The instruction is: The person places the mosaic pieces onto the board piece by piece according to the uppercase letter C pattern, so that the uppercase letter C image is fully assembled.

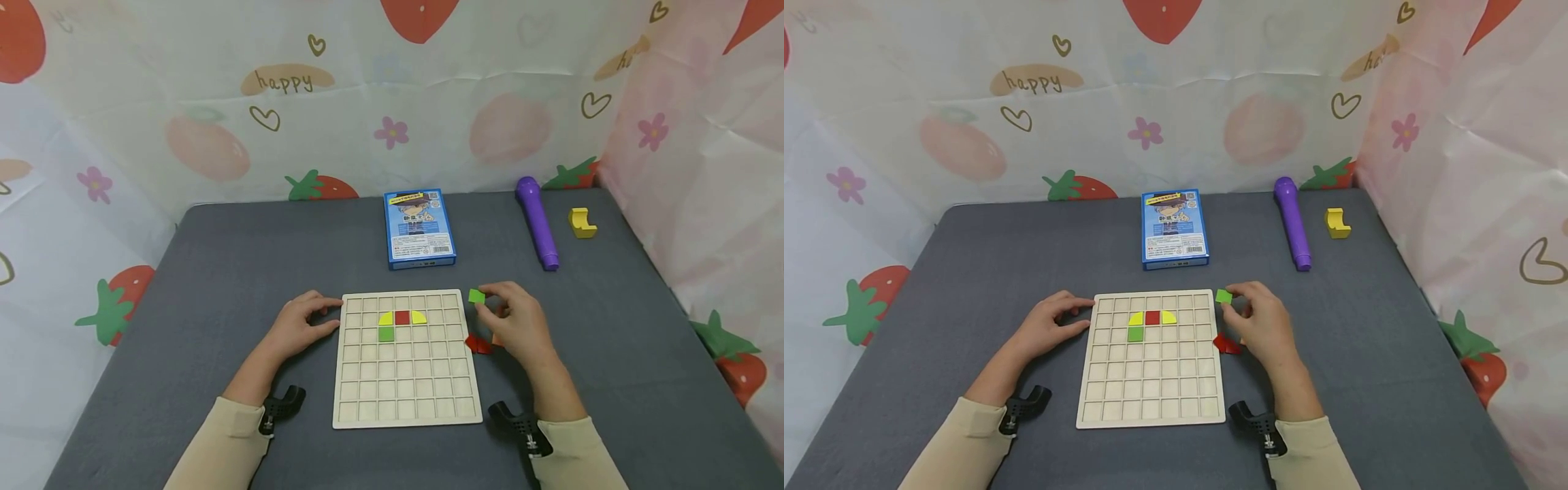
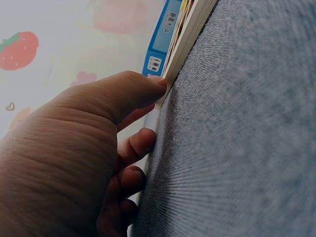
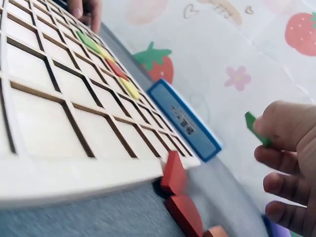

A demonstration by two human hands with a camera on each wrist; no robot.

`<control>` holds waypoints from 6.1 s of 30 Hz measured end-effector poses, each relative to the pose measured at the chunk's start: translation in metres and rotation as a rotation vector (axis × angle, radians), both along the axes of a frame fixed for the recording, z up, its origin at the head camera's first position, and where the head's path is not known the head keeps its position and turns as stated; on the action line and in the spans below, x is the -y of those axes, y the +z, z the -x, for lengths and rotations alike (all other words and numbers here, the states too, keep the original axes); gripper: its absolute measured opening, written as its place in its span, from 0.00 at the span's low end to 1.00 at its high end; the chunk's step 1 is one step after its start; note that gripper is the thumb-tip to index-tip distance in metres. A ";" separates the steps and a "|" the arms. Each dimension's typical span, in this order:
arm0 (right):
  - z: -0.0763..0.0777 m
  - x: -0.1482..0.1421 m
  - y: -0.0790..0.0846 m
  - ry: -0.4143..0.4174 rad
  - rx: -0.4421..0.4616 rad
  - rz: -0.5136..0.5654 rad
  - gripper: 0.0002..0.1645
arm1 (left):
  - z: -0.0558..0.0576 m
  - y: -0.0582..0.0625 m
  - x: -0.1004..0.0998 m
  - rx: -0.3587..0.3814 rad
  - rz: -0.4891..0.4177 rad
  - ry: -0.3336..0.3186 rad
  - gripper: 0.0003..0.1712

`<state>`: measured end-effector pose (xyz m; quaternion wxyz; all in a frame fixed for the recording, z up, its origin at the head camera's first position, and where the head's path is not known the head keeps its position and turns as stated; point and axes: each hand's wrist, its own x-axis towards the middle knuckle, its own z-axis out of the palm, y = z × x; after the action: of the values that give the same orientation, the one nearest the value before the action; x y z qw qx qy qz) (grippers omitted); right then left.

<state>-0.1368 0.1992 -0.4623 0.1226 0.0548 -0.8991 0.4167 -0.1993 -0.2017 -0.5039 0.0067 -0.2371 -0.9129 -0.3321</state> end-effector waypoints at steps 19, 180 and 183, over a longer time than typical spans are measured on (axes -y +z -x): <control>-0.010 0.046 0.000 0.196 -0.097 0.074 0.13 | 0.000 0.000 0.002 0.002 -0.002 -0.001 0.20; -0.040 0.105 -0.008 0.308 0.112 0.001 0.12 | 0.002 -0.002 0.002 0.011 -0.007 -0.016 0.20; -0.042 0.113 -0.014 0.327 0.071 -0.096 0.11 | 0.002 -0.002 0.002 0.012 -0.006 -0.016 0.20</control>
<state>-0.0948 0.0858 -0.4760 0.0183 0.1914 -0.9007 0.3895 -0.2013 -0.2034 -0.5059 -0.0006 -0.2423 -0.9101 -0.3361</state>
